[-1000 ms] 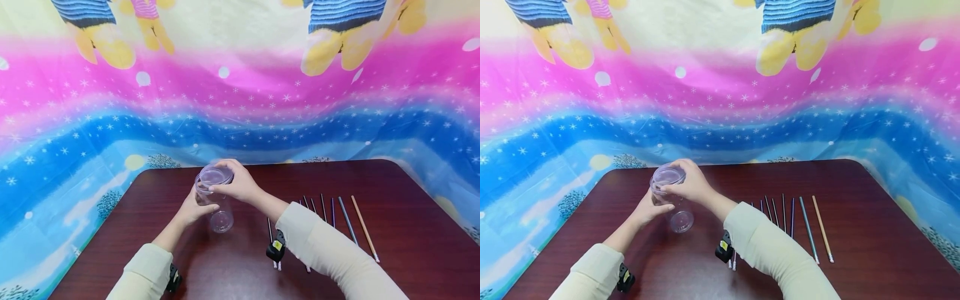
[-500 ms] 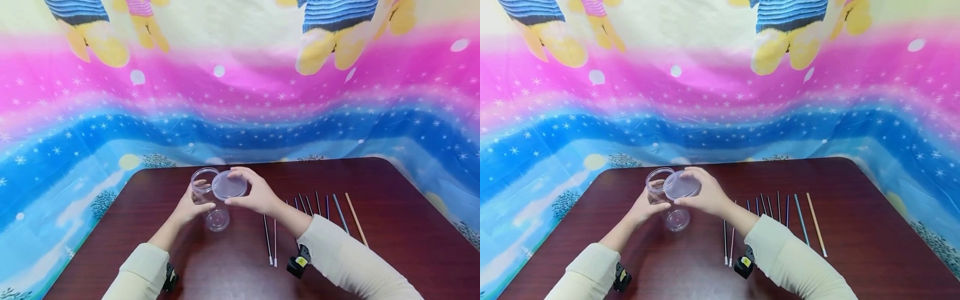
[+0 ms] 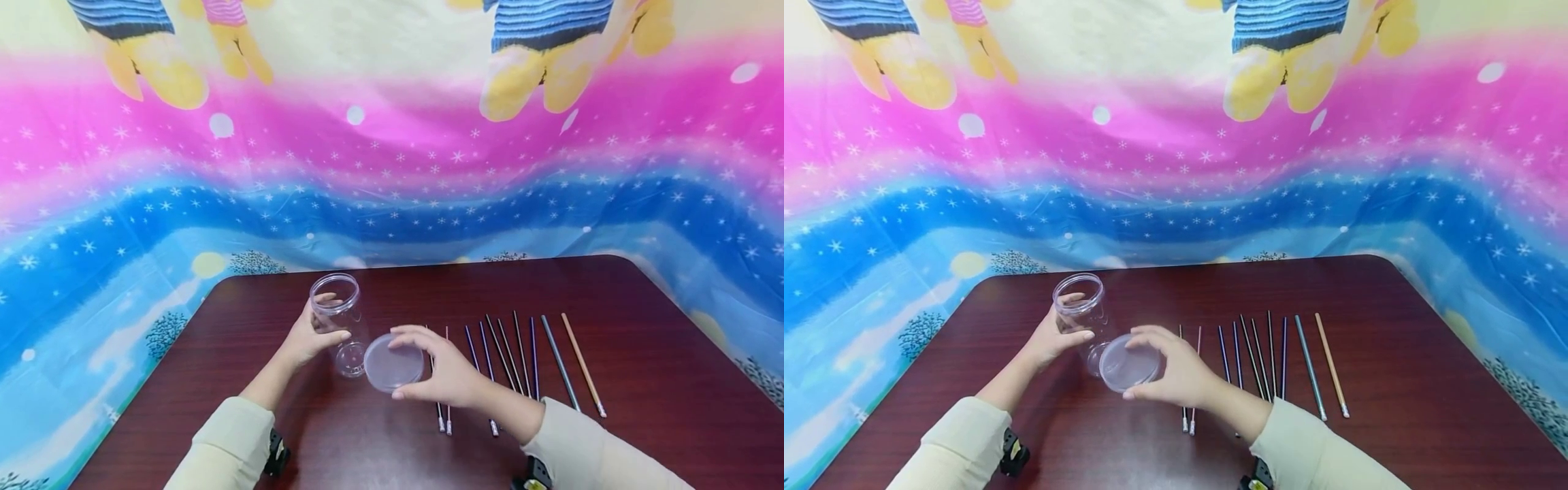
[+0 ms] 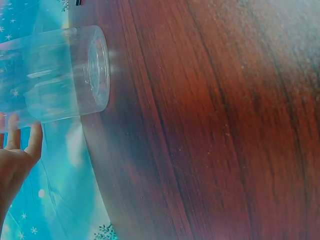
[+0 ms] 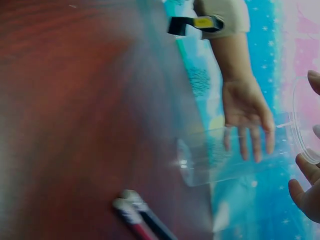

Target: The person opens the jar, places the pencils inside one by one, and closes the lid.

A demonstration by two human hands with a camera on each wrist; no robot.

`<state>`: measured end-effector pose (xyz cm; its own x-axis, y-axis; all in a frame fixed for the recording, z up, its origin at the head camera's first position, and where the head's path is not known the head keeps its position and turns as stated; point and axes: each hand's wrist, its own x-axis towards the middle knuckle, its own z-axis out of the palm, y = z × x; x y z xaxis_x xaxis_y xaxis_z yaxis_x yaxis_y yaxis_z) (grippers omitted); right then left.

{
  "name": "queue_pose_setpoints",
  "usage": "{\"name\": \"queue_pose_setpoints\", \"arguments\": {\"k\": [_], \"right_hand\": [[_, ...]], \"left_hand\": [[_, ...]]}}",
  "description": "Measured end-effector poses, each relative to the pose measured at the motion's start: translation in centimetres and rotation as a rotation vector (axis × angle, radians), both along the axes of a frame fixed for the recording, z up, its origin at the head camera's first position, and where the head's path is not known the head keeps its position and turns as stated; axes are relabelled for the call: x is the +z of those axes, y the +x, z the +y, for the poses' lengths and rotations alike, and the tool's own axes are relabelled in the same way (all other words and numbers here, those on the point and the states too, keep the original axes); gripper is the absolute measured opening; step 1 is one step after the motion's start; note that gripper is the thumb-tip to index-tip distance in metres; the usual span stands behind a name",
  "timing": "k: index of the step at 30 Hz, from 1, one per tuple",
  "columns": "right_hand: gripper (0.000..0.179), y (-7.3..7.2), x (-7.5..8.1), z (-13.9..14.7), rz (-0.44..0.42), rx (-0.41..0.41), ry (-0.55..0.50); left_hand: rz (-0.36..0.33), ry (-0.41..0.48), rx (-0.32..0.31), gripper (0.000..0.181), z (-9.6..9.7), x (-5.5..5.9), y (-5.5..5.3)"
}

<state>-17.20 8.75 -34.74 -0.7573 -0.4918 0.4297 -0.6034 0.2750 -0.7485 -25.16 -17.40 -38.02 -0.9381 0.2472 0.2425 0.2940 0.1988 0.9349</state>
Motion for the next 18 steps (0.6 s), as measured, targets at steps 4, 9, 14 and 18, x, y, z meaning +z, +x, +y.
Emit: {"name": "queue_pose_setpoints", "arguments": {"k": [4,9,14,18], "right_hand": [[0.053,0.9,-1.6,0.5,0.014,0.029,0.043],[0.052,1.7,-3.3,0.6,0.031,0.082,0.078],[0.051,2.5,-5.2,0.4,0.031,0.109,0.146],[0.05,3.1,-6.5,0.3,0.005,0.135,0.21]], "left_hand": [[0.005,-0.012,0.001,0.073,-0.1,0.0,-0.1],[0.004,-0.008,0.007,0.073,-0.2,0.2,0.0],[0.003,-0.018,0.005,0.073,-0.2,0.2,0.0],[-0.002,-0.017,-0.007,0.073,-0.1,0.0,0.0]]}}
